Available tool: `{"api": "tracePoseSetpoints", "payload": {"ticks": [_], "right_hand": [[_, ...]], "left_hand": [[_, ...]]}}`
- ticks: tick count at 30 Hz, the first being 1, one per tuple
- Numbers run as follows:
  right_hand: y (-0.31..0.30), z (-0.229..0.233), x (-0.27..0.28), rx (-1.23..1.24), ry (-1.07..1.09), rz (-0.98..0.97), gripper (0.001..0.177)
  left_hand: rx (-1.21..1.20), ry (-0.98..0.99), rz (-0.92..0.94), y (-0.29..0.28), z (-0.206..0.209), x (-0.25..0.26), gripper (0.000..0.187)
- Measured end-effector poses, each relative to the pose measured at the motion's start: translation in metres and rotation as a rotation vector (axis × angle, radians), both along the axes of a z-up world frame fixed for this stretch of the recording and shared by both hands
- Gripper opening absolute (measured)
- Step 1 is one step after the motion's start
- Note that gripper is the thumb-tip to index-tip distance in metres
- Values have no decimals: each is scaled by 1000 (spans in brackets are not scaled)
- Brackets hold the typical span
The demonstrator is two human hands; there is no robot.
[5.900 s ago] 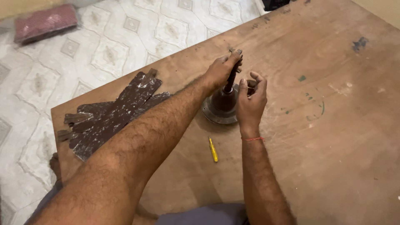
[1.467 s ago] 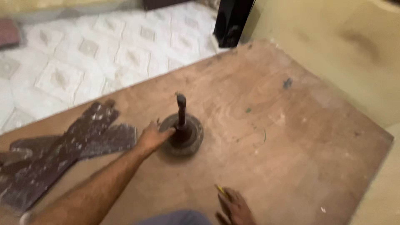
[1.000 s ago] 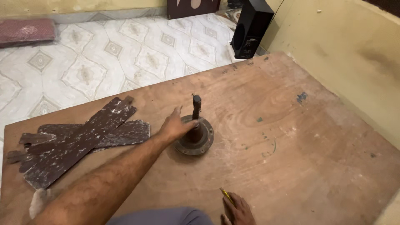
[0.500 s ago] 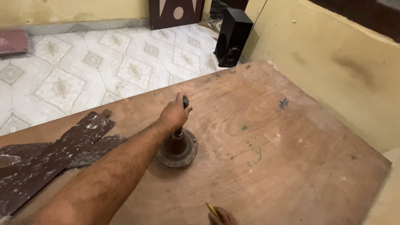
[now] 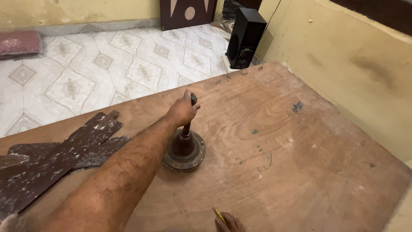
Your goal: The person assembles a ceiling fan by inserting the motor shaft into the base, securing it with a screwdriver, and attaching fan blades to the hub using screws. The person works on a wooden board placed on a tiled floor.
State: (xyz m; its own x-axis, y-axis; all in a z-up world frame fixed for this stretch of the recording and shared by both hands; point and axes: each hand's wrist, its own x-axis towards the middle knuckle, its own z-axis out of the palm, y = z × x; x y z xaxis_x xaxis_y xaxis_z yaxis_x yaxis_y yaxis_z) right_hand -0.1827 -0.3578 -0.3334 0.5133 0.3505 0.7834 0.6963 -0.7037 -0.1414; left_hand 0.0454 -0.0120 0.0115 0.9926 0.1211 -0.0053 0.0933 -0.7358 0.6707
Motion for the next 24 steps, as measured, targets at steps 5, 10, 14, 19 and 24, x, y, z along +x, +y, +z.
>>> {"api": "tracePoseSetpoints", "payload": {"ticks": [5, 10, 14, 19, 24], "right_hand": [[-12, 4, 0, -119, 165, 81, 37], [-20, 8, 3, -174, 169, 149, 42], [-25, 12, 2, -237, 278, 159, 49], [-31, 24, -7, -302, 421, 177, 63], [-24, 53, -24, -246, 457, 182, 58]], "left_hand": [[-24, -80, 0, 3, -9, -1, 55], [-64, -126, -11, 7, -12, -2, 59], [-49, -104, -3, 11, -10, -3, 61], [-57, -91, -34, 14, -9, -6, 62], [34, -48, -13, 8, -6, -5, 63]]}}
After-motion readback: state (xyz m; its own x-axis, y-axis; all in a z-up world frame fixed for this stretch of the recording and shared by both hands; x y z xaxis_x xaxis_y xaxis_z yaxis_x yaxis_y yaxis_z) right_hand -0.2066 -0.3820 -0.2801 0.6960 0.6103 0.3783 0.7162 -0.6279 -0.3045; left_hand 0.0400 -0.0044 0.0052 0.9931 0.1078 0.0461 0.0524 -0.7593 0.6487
